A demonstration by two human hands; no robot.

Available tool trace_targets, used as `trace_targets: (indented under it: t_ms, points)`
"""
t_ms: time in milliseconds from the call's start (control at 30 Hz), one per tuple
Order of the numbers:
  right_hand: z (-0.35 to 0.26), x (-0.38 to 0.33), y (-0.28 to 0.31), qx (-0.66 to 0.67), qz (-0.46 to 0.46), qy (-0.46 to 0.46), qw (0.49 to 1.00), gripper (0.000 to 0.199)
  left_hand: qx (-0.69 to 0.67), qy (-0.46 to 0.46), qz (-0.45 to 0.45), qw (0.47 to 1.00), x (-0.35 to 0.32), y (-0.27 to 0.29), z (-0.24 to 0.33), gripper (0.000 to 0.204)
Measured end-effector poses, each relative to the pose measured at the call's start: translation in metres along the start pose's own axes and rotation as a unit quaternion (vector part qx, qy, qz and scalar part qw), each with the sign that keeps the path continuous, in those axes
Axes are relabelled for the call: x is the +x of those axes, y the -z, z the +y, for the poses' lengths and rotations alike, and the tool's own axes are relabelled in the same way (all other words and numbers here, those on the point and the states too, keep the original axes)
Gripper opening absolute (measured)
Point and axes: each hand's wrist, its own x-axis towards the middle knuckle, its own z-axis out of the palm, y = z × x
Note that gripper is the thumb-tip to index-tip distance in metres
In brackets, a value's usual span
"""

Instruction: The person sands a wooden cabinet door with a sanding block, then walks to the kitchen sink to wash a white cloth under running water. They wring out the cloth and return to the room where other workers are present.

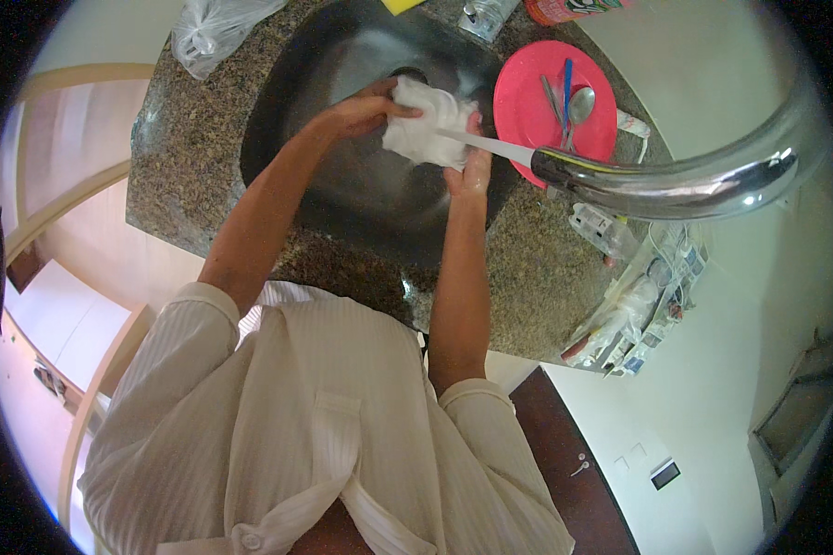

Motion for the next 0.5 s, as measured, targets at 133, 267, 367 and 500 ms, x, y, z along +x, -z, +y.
trace_targets:
  t_ms: [133,267,367,500]
  points:
    - [-0.012,-0.007,-0.016,0.063,0.002,0.041,0.997,0.043,0.055,0.117,-0.045,0.991,-0.004,0.016,-0.014,0.065]
    - [-0.019,-0.008,-0.013,0.095,-0.002,0.042,0.995,0.041,-0.140,0.062,0.108,0.982,-0.012,-0.023,-0.024,0.055]
    - [-0.007,-0.005,-0.014,-0.084,0.010,0.150,0.985,0.037,-0.174,-0.019,0.195,0.965,-0.003,-0.032,-0.032,0.049]
    - [0.013,-0.018,-0.049,-0.580,-0.094,0.476,0.654,0.027,-0.213,-0.031,0.214,0.953,0.010,-0.026,-0.042,0.041]
